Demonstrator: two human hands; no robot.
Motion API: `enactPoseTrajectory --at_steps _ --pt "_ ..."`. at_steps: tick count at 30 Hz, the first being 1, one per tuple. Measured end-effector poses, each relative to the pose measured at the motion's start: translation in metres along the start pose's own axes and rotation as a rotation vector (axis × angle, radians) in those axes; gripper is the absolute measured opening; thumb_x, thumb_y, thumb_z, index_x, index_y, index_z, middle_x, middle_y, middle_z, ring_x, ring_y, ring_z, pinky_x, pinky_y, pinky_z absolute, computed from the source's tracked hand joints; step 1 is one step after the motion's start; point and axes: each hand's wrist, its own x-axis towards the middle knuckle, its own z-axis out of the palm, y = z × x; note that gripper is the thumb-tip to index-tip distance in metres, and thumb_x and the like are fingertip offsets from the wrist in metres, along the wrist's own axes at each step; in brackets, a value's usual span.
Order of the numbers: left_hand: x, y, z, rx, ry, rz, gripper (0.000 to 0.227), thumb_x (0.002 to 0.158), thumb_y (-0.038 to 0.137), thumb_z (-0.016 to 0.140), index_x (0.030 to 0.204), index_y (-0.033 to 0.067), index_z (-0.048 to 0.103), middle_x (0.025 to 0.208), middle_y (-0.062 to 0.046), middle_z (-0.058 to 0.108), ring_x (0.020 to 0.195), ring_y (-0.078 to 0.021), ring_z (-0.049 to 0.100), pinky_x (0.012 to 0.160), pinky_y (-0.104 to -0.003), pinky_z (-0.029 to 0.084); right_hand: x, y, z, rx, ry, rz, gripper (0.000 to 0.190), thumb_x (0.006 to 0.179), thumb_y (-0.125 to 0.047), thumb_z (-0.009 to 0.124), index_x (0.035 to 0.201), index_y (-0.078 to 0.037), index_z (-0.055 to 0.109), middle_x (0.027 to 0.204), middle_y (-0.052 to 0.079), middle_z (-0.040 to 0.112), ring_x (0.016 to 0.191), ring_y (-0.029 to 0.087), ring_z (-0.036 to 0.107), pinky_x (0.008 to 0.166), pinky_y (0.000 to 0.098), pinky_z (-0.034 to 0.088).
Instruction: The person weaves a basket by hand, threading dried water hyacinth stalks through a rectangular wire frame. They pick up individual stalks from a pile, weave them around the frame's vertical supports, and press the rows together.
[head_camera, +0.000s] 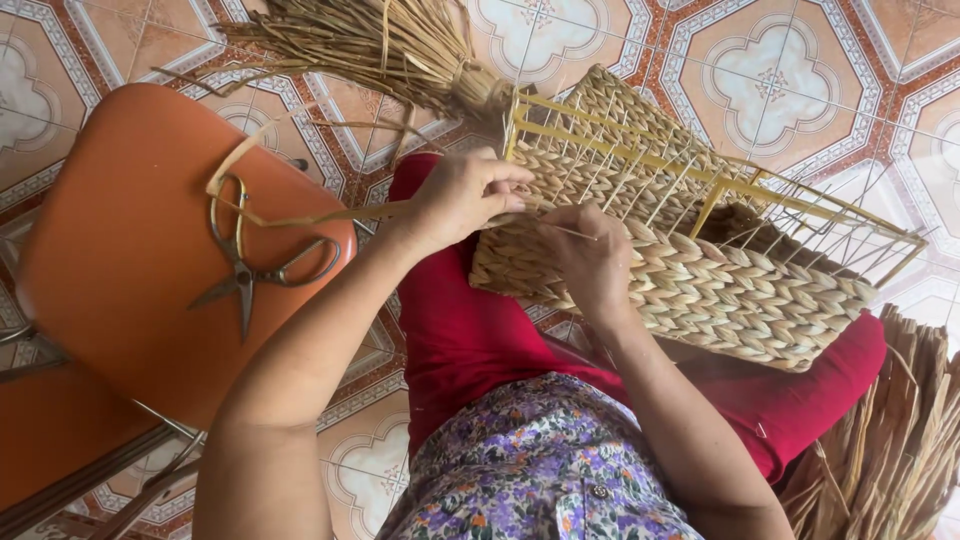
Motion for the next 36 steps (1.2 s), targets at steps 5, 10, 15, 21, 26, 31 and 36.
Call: enactPoseTrajectory --at_steps 5,10,15,21,26,31,36 --pt "-0.008 -0.001 0.012 0.252 0.112 0.100 0.015 0.085 0.017 0.084 0.095 0.0089 0.076 0.088 -0.008 0.063 0.077 -0.0216 0.068 0.072 -0.038 0.056 0.007 -0.013 -0.003 -0.065 -0.070 -0.075 0.011 0.091 -0.005 0.079 0.096 -0.003 0.070 0.093 0.008 0.074 0.074 0.016 0.071 0.062 0.0282 0.057" --pt "-0.015 0.004 0.005 0.334 0.103 0.118 0.014 0.084 0.018 0.085 0.092 0.0090 0.078 0.088 -0.008 0.059 0.084 -0.0237 0.064 0.074 -0.038 0.054 0.040 -0.001 0.003 -0.062 -0.140 -0.150 0.008 0.099 -0.005 0.069 0.101 -0.002 0.061 0.103 0.012 0.076 0.078 0.017 0.074 0.062 0.0301 0.060" --pt "-0.024 0.039 0.000 0.568 0.196 0.263 0.054 0.075 0.031 0.086 0.113 -0.0039 0.071 0.095 -0.012 0.060 0.088 -0.0269 0.057 0.079 -0.040 0.052 0.065 0.023 0.017 -0.074 -0.255 0.144 0.009 0.105 -0.010 0.059 0.103 -0.001 0.058 0.082 0.015 0.075 0.066 0.017 0.075 0.053 0.0296 0.059" --pt "-0.026 0.015 0.004 0.839 0.018 0.209 0.019 0.090 0.005 0.077 0.109 0.0085 0.073 0.100 -0.005 0.068 0.096 -0.0183 0.066 0.083 -0.038 0.054 0.065 -0.007 0.003 0.005 -0.199 0.233 0.013 0.104 -0.012 0.059 0.104 0.001 0.059 0.080 0.013 0.076 0.055 0.015 0.071 0.046 0.0288 0.056" --pt "-0.008 0.030 -0.035 0.545 -0.238 -0.178 0.013 0.099 0.016 0.070 0.111 0.0140 0.074 0.090 -0.002 0.069 0.074 -0.0168 0.066 0.067 -0.035 0.057 0.048 -0.019 0.008 -0.001 -0.072 0.082 0.014 0.100 -0.011 0.067 0.105 0.001 0.070 0.084 0.011 0.076 0.062 0.015 0.070 0.050 0.0293 0.058" --pt "-0.009 0.043 -0.058 0.728 -0.010 0.086 0.016 0.079 0.030 0.084 0.085 0.0156 0.080 0.077 -0.001 0.071 0.073 -0.0193 0.061 0.068 -0.040 0.047 0.053 -0.023 0.023 -0.084 -0.143 -0.181 0.019 0.087 -0.008 0.079 0.103 0.002 0.075 0.090 0.014 0.074 0.073 0.021 0.071 0.064 0.0340 0.059" --pt "-0.020 0.039 -0.036 0.606 0.265 0.332 0.029 0.090 0.034 0.088 0.082 0.0111 0.073 0.085 0.001 0.070 0.084 -0.0207 0.060 0.081 -0.038 0.049 0.048 0.002 0.037 -0.112 -0.034 -0.133 0.008 0.095 -0.005 0.071 0.101 -0.001 0.067 0.086 0.014 0.072 0.073 0.022 0.072 0.065 0.0364 0.058"
